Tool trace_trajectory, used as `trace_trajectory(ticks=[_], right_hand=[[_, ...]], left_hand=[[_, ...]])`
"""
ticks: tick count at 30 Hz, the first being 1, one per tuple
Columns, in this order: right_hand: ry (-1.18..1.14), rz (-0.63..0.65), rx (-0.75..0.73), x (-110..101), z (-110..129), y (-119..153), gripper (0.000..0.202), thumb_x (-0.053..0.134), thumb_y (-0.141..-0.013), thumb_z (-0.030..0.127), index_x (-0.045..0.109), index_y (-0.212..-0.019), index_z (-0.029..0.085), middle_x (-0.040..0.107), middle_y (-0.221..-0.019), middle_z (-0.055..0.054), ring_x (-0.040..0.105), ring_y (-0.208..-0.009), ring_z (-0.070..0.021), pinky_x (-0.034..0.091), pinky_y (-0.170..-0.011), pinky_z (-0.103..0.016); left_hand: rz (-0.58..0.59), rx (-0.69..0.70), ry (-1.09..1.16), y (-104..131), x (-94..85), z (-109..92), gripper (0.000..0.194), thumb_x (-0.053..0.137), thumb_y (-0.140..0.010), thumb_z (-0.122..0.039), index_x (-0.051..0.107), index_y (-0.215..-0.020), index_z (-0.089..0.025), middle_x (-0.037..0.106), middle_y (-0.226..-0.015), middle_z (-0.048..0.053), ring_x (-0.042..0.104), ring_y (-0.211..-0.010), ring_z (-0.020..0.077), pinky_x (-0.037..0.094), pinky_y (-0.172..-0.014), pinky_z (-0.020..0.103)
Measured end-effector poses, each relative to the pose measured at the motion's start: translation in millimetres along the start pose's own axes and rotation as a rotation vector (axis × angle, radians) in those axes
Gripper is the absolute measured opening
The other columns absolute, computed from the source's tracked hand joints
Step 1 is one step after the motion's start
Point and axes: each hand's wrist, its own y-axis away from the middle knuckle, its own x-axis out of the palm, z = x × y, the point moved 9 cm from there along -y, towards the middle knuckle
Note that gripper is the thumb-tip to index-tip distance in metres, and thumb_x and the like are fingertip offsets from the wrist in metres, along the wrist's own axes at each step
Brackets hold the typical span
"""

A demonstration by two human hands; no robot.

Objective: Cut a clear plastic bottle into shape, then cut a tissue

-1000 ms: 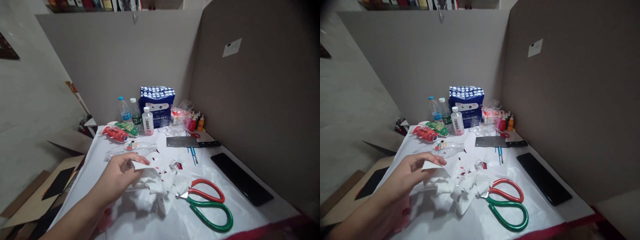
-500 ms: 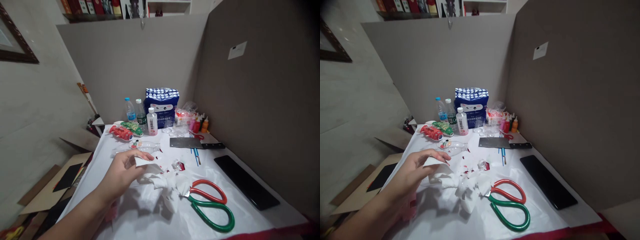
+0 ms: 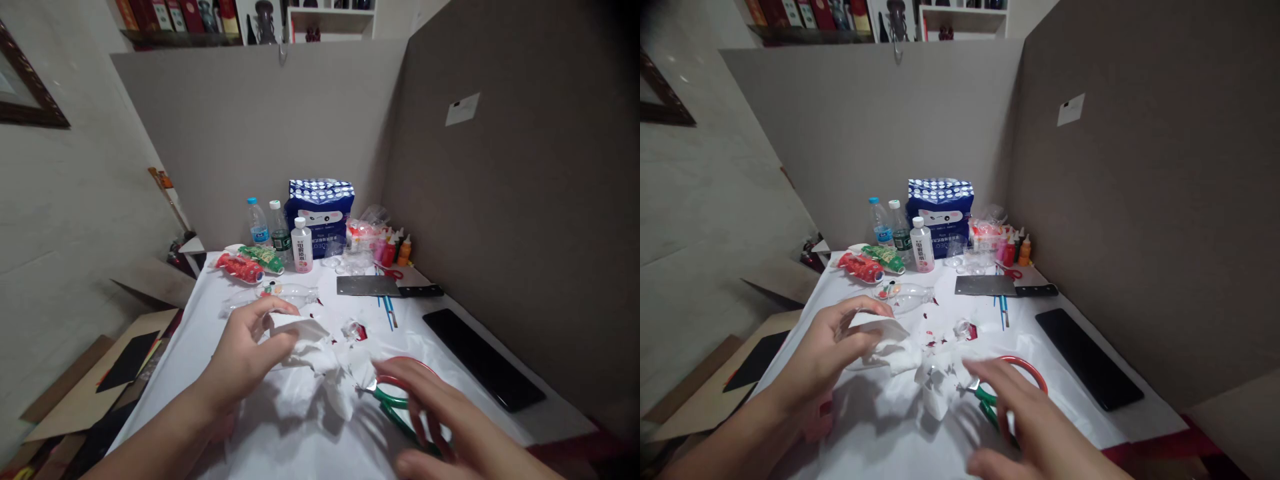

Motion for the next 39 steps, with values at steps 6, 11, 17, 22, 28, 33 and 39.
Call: trace_trajectory(ticks=[6, 11, 17, 22, 28, 33, 39], right_hand=[[-0.380, 0.125, 0.070, 37.9, 59.4, -87.8, 0.067, 0.069, -0.076, 0.021, 0.037, -0.135, 0.028, 0.064, -0.096, -0.003, 0.063, -0.068, -0.0135, 0.053, -0.059, -0.024], [-0.718, -0.184, -0.058, -10.3, 86.0, -105.9, 0.013, 0.059, -0.085, 0.018, 0.055, -0.096, 0.024, 0.057, -0.068, 0.006, 0.054, -0.048, -0.0069, 0.046, -0.044, -0.018], [-0.144, -0.101, -0.699, -8.4, 154.9, -106.5, 0.048, 0.045, -0.082, 0.001, 0.056, -0.123, 0.021, 0.061, -0.120, -0.011, 0.057, -0.110, -0.0189, 0.049, -0.089, -0.033], [0.349, 0.072, -0.707, 24.9, 143.6, -106.0, 0.058, 0.052, -0.085, 0.023, 0.035, -0.138, 0.009, 0.048, -0.138, -0.018, 0.051, -0.114, -0.0282, 0.033, -0.101, -0.052], [0.655, 0.150, -0.820, 50.1, 139.3, -104.1, 0.025, 0.046, -0.092, 0.031, 0.059, -0.104, 0.014, 0.055, -0.133, -0.012, 0.054, -0.101, -0.0248, 0.039, -0.088, -0.043], [0.603, -0.047, -0.983, 34.9, 155.6, -95.3, 0.031, 0.047, -0.093, 0.025, 0.054, -0.119, 0.009, 0.061, -0.126, -0.012, 0.056, -0.097, -0.0230, 0.041, -0.081, -0.040], [0.743, 0.166, -0.829, 63.6, 130.0, -110.0, 0.050, 0.040, -0.095, 0.022, 0.030, -0.143, 0.012, 0.039, -0.148, -0.008, 0.051, -0.116, -0.0232, 0.048, -0.067, -0.032]], left_hand=[[-0.054, 0.006, 0.028, 2.1, -6.0, 3.1, 0.025, 0.067, -0.074, -0.032, 0.061, -0.095, -0.019, 0.063, -0.086, 0.001, 0.058, -0.078, 0.0180, 0.045, -0.071, 0.027], [0.021, 0.045, 0.095, -5.6, 6.7, -2.7, 0.032, 0.064, -0.078, -0.037, 0.061, -0.103, -0.018, 0.066, -0.100, 0.004, 0.060, -0.092, 0.0221, 0.045, -0.081, 0.029], [0.074, 0.044, 0.177, -5.8, 14.9, -0.9, 0.048, 0.041, -0.089, -0.055, 0.052, -0.121, -0.021, 0.068, -0.097, 0.005, 0.062, -0.087, 0.0226, 0.046, -0.078, 0.030], [-0.072, -0.063, 0.291, -8.7, 4.5, 13.7, 0.054, 0.030, -0.093, -0.055, 0.047, -0.128, -0.018, 0.067, -0.092, 0.005, 0.061, -0.088, 0.0232, 0.044, -0.084, 0.034], [-0.049, -0.130, 0.432, -8.4, 16.6, 28.4, 0.056, 0.036, -0.089, -0.059, 0.041, -0.133, -0.024, 0.064, -0.072, 0.001, 0.058, -0.064, 0.0198, 0.045, -0.068, 0.033], [-0.005, -0.128, 0.570, -3.3, 20.6, 26.0, 0.057, 0.038, -0.088, -0.059, 0.039, -0.135, -0.026, 0.066, -0.082, 0.003, 0.060, -0.069, 0.0203, 0.046, -0.072, 0.034], [-0.044, -0.156, 0.520, -3.4, 18.5, 29.7, 0.056, 0.038, -0.088, -0.061, 0.038, -0.131, -0.025, 0.063, -0.080, 0.002, 0.061, -0.070, 0.0202, 0.046, -0.068, 0.032]])
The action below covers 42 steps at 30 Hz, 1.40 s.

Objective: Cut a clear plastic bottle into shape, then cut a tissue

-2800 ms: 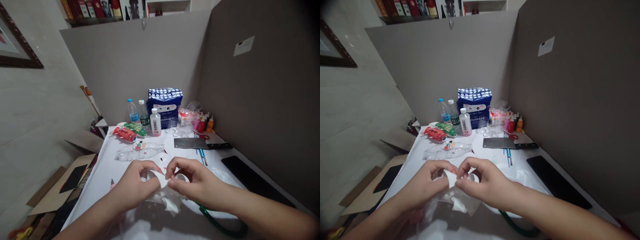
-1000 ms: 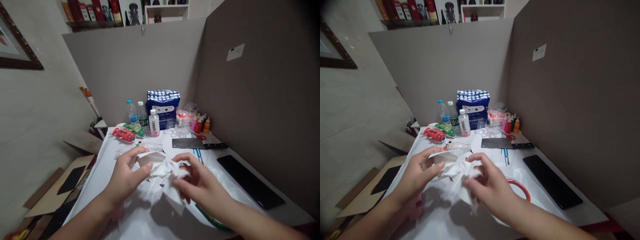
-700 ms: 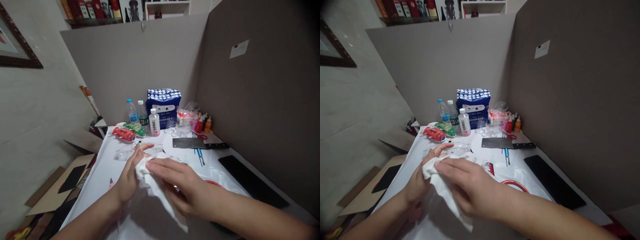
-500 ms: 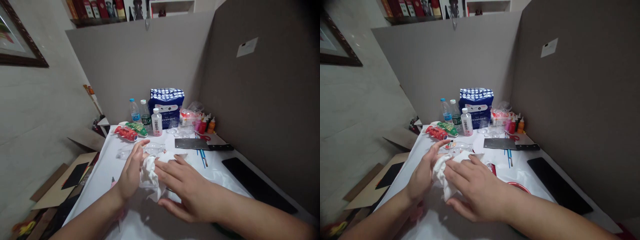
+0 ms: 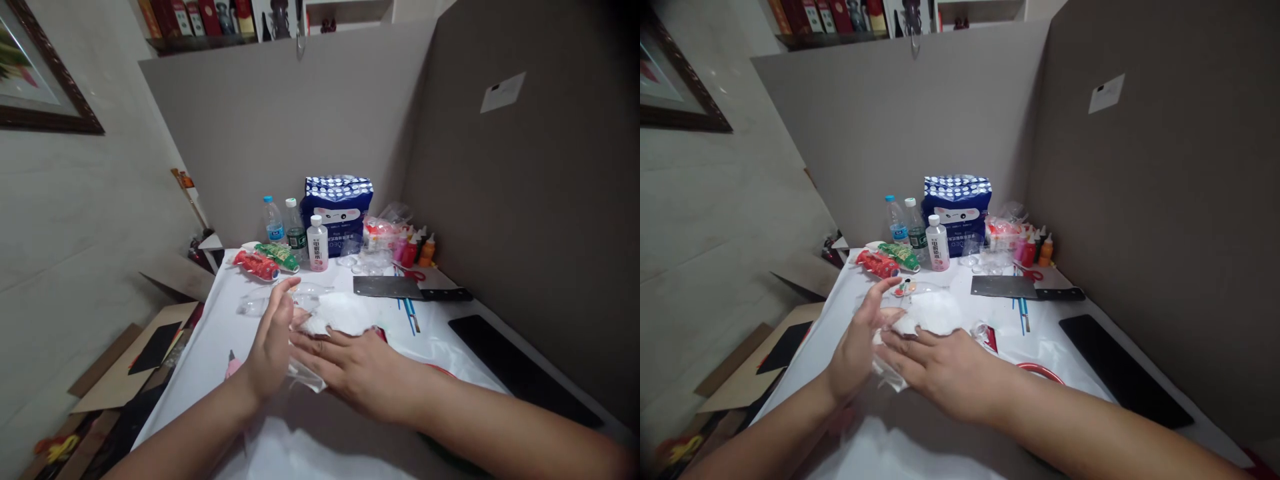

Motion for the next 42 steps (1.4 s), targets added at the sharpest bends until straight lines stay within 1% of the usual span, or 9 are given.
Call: trace_trajectory(ticks=[4, 9, 14, 18, 23, 28, 32, 34, 42], right_hand=[[-0.041, -0.014, 0.007, 9.4, 8.1, -2.4, 0.043, 0.040, -0.091, 0.016, 0.043, -0.132, 0.002, 0.056, -0.132, -0.017, 0.054, -0.110, -0.0256, 0.045, -0.092, -0.040], [-0.141, -0.113, 0.077, -0.6, 14.4, 0.8, 0.039, 0.043, -0.087, 0.015, 0.052, -0.124, 0.004, 0.069, -0.105, -0.013, 0.061, -0.086, -0.0249, 0.051, -0.073, -0.039], [-0.285, -0.269, 0.003, -31.0, 19.3, 5.9, 0.035, 0.045, -0.083, 0.007, 0.055, -0.116, 0.006, 0.071, -0.089, -0.010, 0.061, -0.071, -0.0194, 0.047, -0.060, -0.032], [-0.378, -0.321, 0.027, -47.5, 8.0, 7.1, 0.031, 0.049, -0.081, 0.007, 0.057, -0.111, 0.013, 0.072, -0.093, -0.008, 0.065, -0.081, -0.0179, 0.046, -0.065, -0.030], [-0.167, -0.468, 0.045, -53.6, -3.5, 12.6, 0.034, 0.049, -0.084, 0.008, 0.053, -0.117, 0.009, 0.070, -0.103, -0.012, 0.064, -0.085, -0.0210, 0.045, -0.062, -0.032], [-0.082, -0.352, 0.068, -31.6, -8.3, 11.2, 0.036, 0.048, -0.087, 0.011, 0.050, -0.123, 0.009, 0.068, -0.098, -0.012, 0.060, -0.077, -0.0209, 0.049, -0.061, -0.032], [-0.079, -0.167, 0.198, -15.0, -15.6, 9.9, 0.051, 0.052, -0.081, 0.009, 0.043, -0.131, 0.014, 0.046, -0.137, -0.020, 0.055, -0.109, -0.0291, 0.052, -0.074, -0.039], [-0.066, -0.066, 0.234, -7.1, -16.6, 9.6, 0.057, 0.052, -0.080, 0.008, 0.040, -0.135, 0.017, 0.041, -0.142, -0.017, 0.055, -0.108, -0.0294, 0.052, -0.074, -0.041], [-0.204, 0.089, 0.328, -0.3, -21.0, 7.2, 0.034, 0.055, -0.083, 0.018, 0.051, -0.116, 0.020, 0.061, -0.110, -0.007, 0.058, -0.084, -0.0223, 0.048, -0.066, -0.034]], left_hand=[[0.034, 0.042, -0.113, 1.3, 7.5, -4.0, 0.038, 0.048, -0.089, -0.049, 0.043, -0.118, -0.025, 0.056, -0.074, -0.003, 0.055, -0.068, 0.0141, 0.042, -0.065, 0.024], [0.016, 0.084, -0.087, 13.5, 12.5, -4.7, 0.036, 0.038, -0.091, -0.051, 0.044, -0.114, -0.025, 0.054, -0.073, -0.002, 0.052, -0.064, 0.0135, 0.041, -0.060, 0.024], [0.040, 0.138, 0.083, 24.8, 16.8, -10.8, 0.042, 0.047, -0.086, -0.053, 0.041, -0.118, -0.026, 0.058, -0.077, 0.000, 0.054, -0.061, 0.0148, 0.044, -0.059, 0.026], [0.058, -0.060, 0.172, 14.5, 18.0, 0.4, 0.049, 0.040, -0.086, -0.059, 0.039, -0.121, -0.025, 0.055, -0.062, -0.002, 0.055, -0.057, 0.0158, 0.042, -0.056, 0.025], [0.221, -0.272, 0.237, 9.7, 33.7, 20.0, 0.057, 0.035, -0.087, -0.064, 0.047, -0.124, -0.022, 0.062, -0.077, 0.003, 0.060, -0.060, 0.0186, 0.049, -0.055, 0.031], [0.191, -0.236, 0.122, 9.1, 29.6, 26.2, 0.039, 0.051, -0.086, -0.051, 0.061, -0.102, -0.017, 0.056, -0.065, -0.001, 0.054, -0.054, 0.0118, 0.043, -0.046, 0.021], [0.165, -0.299, 0.204, 6.0, 27.9, 32.2, 0.039, 0.052, -0.085, -0.051, 0.064, -0.099, -0.017, 0.063, -0.072, 0.002, 0.059, -0.061, 0.0136, 0.048, -0.056, 0.024], [0.191, -0.380, 0.239, 6.6, 32.5, 37.7, 0.041, 0.051, -0.085, -0.053, 0.064, -0.103, -0.017, 0.067, -0.084, 0.006, 0.063, -0.070, 0.0180, 0.051, -0.060, 0.029], [0.119, -0.481, 0.336, 8.1, 37.8, 53.2, 0.032, 0.059, -0.083, -0.045, 0.063, -0.088, -0.014, 0.066, -0.074, 0.003, 0.064, -0.068, 0.0152, 0.049, -0.058, 0.025]])
